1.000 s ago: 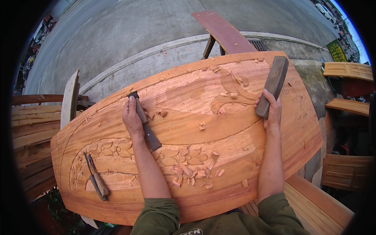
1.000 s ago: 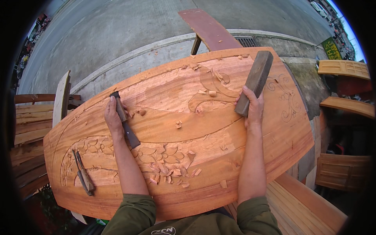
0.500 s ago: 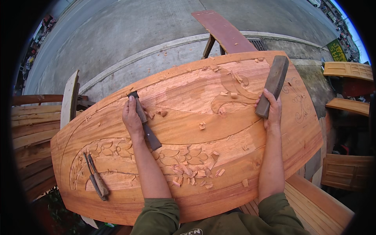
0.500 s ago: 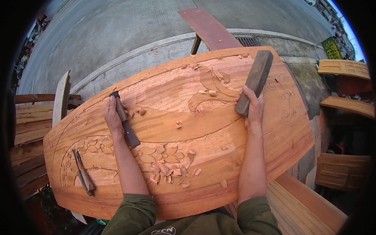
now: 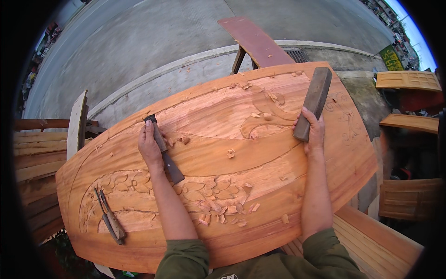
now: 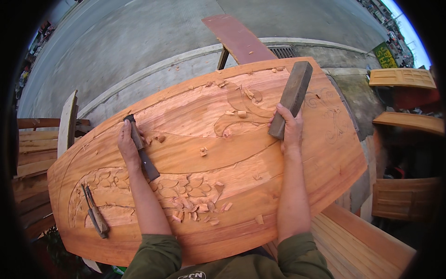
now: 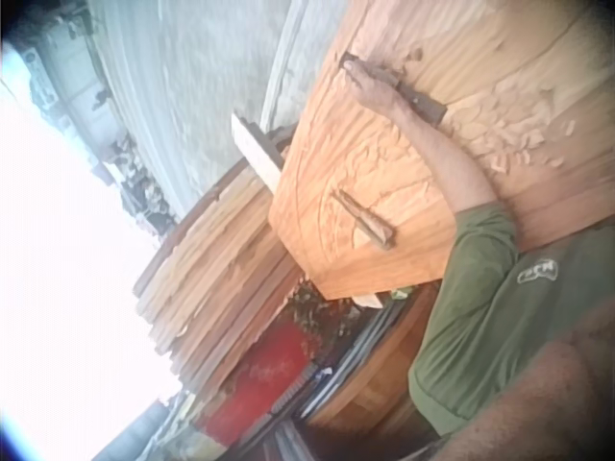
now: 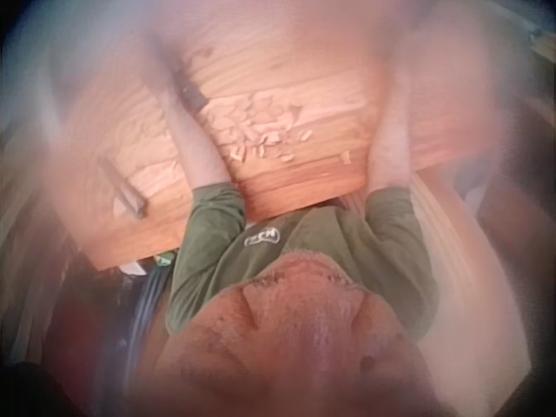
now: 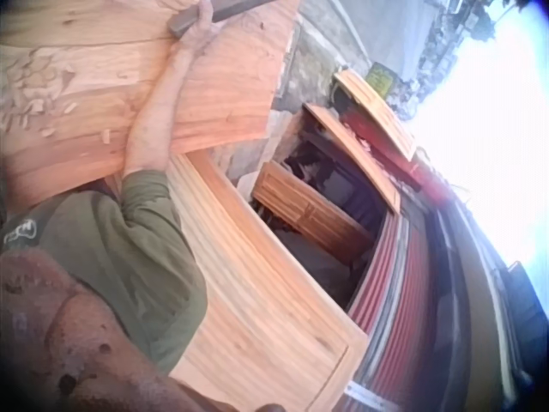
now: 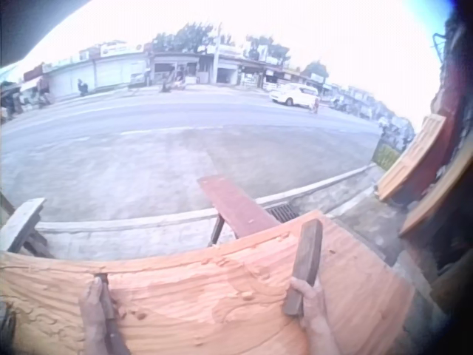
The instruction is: The person carves decorative patterns into a large wooden board using a chisel and a wooden mallet.
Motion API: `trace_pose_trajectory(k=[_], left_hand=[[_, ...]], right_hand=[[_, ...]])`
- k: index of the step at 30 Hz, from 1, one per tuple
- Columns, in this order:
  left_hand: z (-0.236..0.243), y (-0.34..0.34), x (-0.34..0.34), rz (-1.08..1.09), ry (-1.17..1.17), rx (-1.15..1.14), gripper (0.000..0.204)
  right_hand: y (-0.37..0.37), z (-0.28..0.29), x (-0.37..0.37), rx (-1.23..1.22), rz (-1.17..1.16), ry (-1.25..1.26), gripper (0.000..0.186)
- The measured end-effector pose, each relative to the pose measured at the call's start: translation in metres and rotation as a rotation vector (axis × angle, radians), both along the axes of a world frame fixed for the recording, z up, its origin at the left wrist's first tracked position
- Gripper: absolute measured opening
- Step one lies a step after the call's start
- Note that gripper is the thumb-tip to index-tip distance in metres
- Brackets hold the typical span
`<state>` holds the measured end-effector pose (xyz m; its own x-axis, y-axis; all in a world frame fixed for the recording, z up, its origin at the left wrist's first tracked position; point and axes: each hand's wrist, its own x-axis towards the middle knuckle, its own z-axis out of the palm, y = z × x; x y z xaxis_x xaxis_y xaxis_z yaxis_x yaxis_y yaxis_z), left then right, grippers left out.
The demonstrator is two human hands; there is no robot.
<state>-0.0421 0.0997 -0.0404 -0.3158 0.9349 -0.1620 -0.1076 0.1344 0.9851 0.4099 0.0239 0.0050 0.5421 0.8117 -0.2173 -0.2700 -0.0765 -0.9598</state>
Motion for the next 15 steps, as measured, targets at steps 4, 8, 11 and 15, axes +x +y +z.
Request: trace_pose_trajectory(k=[4,8,11,15], left_hand=[[0.005,0.003,0.001,0.0,0.011,0.017,0.041],[-0.008,0.002,-0.007,0.014,0.014,0.016,0.039],[-0.016,0.0,-0.003,0.001,0.016,0.014,0.039],[-0.004,0.001,0.0,0.008,0.032,0.035,0.039]], right_hand=[[0.002,0.002,0.003,0.018,0.004,-0.01,0.033],[0.005,0.008,0.001,0.022,0.024,-0.03,0.038],[0.0,-0.001,0.004,0.016,-0.001,-0.027,0.041],[-0.002,0.007,0.003,0.024,-0.001,0.011,0.044]])
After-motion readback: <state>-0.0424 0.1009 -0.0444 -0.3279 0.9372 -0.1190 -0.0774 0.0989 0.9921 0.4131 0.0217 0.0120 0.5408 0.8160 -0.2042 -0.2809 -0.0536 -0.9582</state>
